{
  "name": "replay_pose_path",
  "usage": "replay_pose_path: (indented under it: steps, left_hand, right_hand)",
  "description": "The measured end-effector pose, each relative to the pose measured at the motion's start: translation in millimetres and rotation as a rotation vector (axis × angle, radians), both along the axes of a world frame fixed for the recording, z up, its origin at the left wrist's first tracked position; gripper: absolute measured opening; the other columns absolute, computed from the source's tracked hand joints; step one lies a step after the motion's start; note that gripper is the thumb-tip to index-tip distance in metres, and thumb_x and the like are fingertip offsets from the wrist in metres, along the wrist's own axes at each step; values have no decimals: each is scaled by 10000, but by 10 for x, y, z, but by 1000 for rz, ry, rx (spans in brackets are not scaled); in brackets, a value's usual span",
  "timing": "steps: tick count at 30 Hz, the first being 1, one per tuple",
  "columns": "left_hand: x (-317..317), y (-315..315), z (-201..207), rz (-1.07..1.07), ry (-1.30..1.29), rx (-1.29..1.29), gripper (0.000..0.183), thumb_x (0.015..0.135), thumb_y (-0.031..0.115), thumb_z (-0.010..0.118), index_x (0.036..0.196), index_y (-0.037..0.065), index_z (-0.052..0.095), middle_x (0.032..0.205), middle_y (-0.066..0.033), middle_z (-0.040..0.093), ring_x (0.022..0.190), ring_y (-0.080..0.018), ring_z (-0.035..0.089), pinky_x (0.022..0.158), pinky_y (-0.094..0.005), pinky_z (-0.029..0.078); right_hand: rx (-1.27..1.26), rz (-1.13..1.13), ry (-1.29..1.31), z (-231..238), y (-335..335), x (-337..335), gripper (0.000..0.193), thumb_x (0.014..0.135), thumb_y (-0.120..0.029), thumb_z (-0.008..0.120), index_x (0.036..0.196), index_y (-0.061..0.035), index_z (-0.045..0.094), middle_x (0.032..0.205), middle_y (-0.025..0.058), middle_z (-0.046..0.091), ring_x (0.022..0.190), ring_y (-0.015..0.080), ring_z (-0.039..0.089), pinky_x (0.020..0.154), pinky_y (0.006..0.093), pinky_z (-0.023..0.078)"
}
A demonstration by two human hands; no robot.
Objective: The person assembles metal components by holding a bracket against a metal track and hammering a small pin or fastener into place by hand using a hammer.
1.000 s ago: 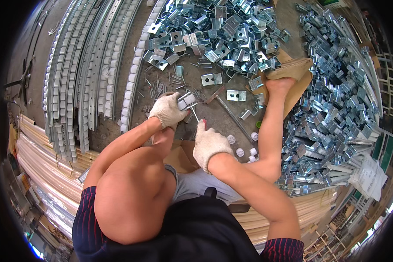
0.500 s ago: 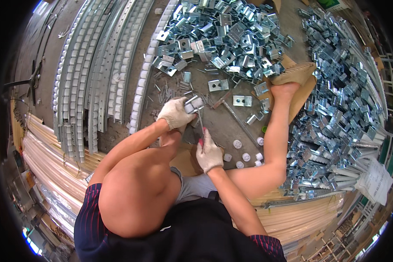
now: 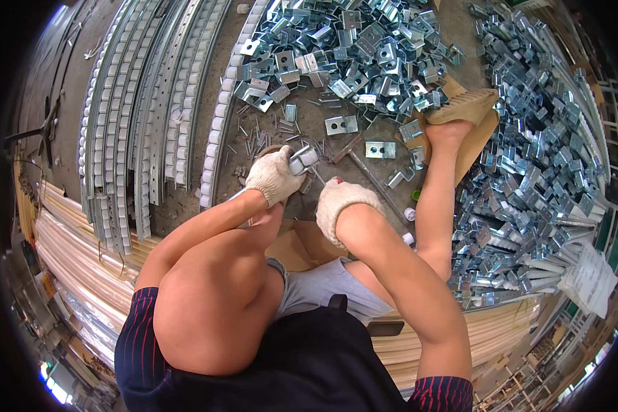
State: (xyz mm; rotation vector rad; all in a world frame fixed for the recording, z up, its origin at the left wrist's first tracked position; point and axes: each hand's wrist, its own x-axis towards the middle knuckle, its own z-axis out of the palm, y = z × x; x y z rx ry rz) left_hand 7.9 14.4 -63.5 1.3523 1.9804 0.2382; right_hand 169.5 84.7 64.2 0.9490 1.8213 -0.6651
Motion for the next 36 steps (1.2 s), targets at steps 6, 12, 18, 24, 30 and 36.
replay_pose_path:
  steps: [6, 12, 18, 24, 30, 36]
  left_hand:
    - [-67, 18, -61, -10, -5, -55, 525, 809, 421, 809, 1158, 52, 674, 1070, -233, 760, 1045, -424, 731, 928, -509, 580]
    - [-147, 27, -124, -28, -36, 11, 452, 773, 375, 776, 1080, 46, 735, 1029, -245, 769, 1022, -423, 743, 938, -501, 586]
    - [-122, 66, -177, -15, -58, 6, 485, 776, 388, 763, 1126, 55, 733, 1048, -251, 766, 1045, -416, 739, 954, -500, 582]
    - [-134, 64, 24, 7, -69, -24, 470, 781, 405, 761, 1106, 67, 721, 1023, -235, 772, 1012, -421, 743, 939, -493, 590]
    - [-145, 14, -114, 34, -68, -18, 548, 782, 436, 786, 1185, 70, 727, 1082, -234, 768, 1028, -412, 744, 953, -489, 587]
    - [-213, 154, -140, -30, -128, -37, 561, 764, 406, 778, 1201, 57, 734, 1079, -239, 777, 1040, -412, 745, 952, -485, 591]
  right_hand:
    - [68, -403, 270, -262, -420, 227, 397, 1058, -298, 490, 1233, 45, 586, 1053, 359, 725, 1046, 529, 701, 926, 584, 556]
    - [197, -777, 686, -955, -1171, 402, 343, 1085, -255, 490, 1361, -60, 549, 1072, 312, 730, 1046, 529, 680, 884, 625, 540]
    - [354, -967, 940, -1660, -1552, 308, 355, 1007, -158, 549, 1332, -18, 579, 1033, 319, 723, 960, 529, 701, 830, 572, 549]
    - [297, -1040, 836, -1623, -1601, 175, 273, 1030, -194, 531, 1229, -25, 610, 992, 320, 712, 973, 547, 679, 821, 590, 530]
    - [167, -884, 736, -954, -1251, 360, 258, 1059, -258, 524, 1216, -58, 570, 975, 319, 717, 951, 550, 680, 822, 641, 519]
    - [411, -718, 841, -1722, -1262, 475, 269, 1020, -225, 584, 1234, -65, 564, 947, 281, 736, 877, 534, 697, 761, 626, 550]
